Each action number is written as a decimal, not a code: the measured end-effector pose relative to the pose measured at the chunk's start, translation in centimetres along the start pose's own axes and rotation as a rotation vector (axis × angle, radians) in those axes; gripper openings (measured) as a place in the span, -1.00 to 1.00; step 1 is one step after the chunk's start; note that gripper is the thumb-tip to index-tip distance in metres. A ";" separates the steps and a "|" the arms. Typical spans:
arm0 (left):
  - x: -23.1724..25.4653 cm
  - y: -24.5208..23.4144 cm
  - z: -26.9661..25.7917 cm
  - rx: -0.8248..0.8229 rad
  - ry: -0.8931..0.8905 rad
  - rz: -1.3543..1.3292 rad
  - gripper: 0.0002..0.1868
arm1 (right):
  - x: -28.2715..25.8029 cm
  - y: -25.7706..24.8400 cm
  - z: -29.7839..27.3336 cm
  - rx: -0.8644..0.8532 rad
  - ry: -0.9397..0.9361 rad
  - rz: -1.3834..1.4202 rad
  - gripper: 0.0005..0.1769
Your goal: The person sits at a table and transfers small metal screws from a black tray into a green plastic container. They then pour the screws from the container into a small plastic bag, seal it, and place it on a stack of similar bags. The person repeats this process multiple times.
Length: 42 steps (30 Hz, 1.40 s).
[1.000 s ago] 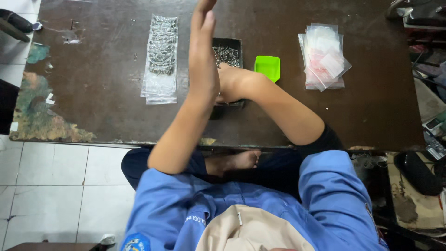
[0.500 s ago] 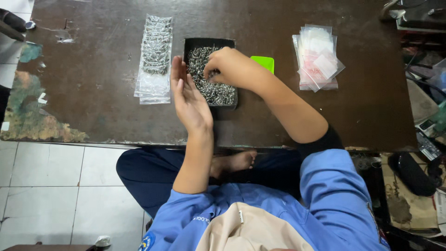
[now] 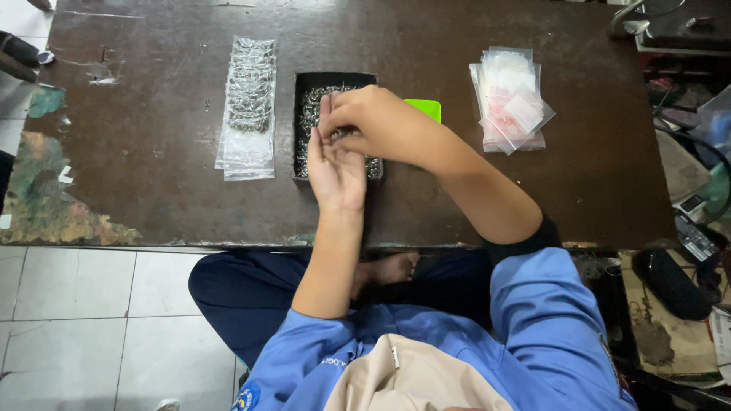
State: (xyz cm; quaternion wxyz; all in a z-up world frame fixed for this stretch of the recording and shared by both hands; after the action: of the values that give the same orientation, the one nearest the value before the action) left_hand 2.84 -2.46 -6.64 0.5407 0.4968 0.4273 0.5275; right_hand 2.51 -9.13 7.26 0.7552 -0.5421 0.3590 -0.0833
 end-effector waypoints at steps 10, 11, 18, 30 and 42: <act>0.9 1.2 -0.5 -0.143 0.058 0.024 -0.55 | -2.4 -1.7 -0.2 0.025 -0.011 -0.025 -0.96; 1.1 1.3 -0.5 -0.134 0.072 0.009 -0.54 | -2.6 -2.0 -0.1 0.068 -0.033 -0.027 -0.96; 1.9 3.8 -1.4 0.066 0.207 -0.106 -0.50 | 3.3 -1.4 -0.2 0.296 0.291 -0.387 -0.87; 2.0 1.1 -1.1 -0.009 0.222 0.029 -0.43 | 7.8 8.1 1.0 -0.381 0.135 -0.179 -0.48; 2.4 2.2 -1.9 -0.032 0.121 0.079 -0.35 | 10.3 5.0 2.9 -0.050 0.158 -0.378 -0.95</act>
State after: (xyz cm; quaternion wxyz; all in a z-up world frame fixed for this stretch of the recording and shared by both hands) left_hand 0.85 -0.02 -4.60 0.5005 0.4719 0.4307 0.5842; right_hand 10.58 -10.22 -1.39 0.6818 -0.6104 0.3108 -0.2569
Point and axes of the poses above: each hand's wrist, its own z-axis towards the middle knuckle, its own y-axis out of the palm, x = y × z, the point moved 6 cm from there along z, towards the middle knuckle, and after that the axes turned 9 degrees about -x, right-handed, at the moved point
